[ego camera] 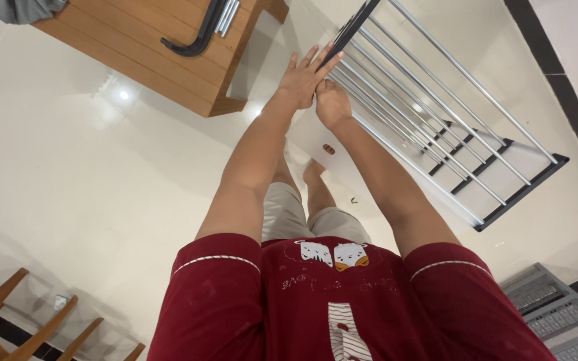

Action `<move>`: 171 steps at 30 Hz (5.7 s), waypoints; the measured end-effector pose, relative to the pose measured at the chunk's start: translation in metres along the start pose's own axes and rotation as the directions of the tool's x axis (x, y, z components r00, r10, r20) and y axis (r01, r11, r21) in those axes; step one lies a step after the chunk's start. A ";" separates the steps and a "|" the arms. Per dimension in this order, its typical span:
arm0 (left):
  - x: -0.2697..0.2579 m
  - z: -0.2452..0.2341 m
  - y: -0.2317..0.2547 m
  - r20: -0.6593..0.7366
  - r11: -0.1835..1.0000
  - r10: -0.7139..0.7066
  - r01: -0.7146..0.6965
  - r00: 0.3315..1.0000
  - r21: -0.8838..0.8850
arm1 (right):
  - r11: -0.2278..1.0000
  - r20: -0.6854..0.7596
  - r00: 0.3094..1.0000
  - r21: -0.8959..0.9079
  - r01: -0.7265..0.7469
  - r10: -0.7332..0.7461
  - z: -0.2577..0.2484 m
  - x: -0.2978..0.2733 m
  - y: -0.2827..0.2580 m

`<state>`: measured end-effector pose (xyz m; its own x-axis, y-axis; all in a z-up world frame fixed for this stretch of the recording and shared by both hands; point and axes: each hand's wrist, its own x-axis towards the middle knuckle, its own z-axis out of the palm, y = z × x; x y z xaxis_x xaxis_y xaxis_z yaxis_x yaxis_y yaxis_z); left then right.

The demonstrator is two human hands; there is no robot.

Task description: The person assembles a metal clothes drying rack by inserting horizontal bars into the side frames and securing them with plastic clips. They handle the rack frame, metal bars, and a white plastic drip tray, placing the tray at the base of the rack.

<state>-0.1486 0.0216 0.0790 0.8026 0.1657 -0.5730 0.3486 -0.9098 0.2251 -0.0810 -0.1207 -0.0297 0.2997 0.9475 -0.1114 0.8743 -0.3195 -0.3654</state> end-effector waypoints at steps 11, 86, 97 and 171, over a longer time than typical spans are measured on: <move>0.007 -0.008 0.030 0.037 0.828 -0.170 0.122 0.985 0.547 | 0.954 0.157 0.969 -0.264 -0.143 0.189 0.011 0.006 -0.021; 0.065 0.201 0.528 -0.068 0.764 0.590 -0.584 0.804 -0.273 | 0.311 0.045 0.419 0.599 -0.738 0.907 -0.095 -0.501 0.202; 0.069 0.198 0.518 -0.048 0.733 0.657 -0.652 0.752 -0.193 | 0.343 0.080 0.432 0.486 -0.804 0.899 -0.093 -0.495 0.205; 0.089 0.178 0.524 0.318 0.821 0.561 -0.464 0.764 -0.334 | 0.071 0.229 0.237 0.561 -0.825 0.944 -0.122 -0.488 0.193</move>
<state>0.0193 -0.5082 0.0058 0.6546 -0.5054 -0.5622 0.0754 -0.6963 0.7138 -0.0117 -0.6463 0.0670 0.8090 -0.0744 -0.5831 -0.3994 -0.7973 -0.4525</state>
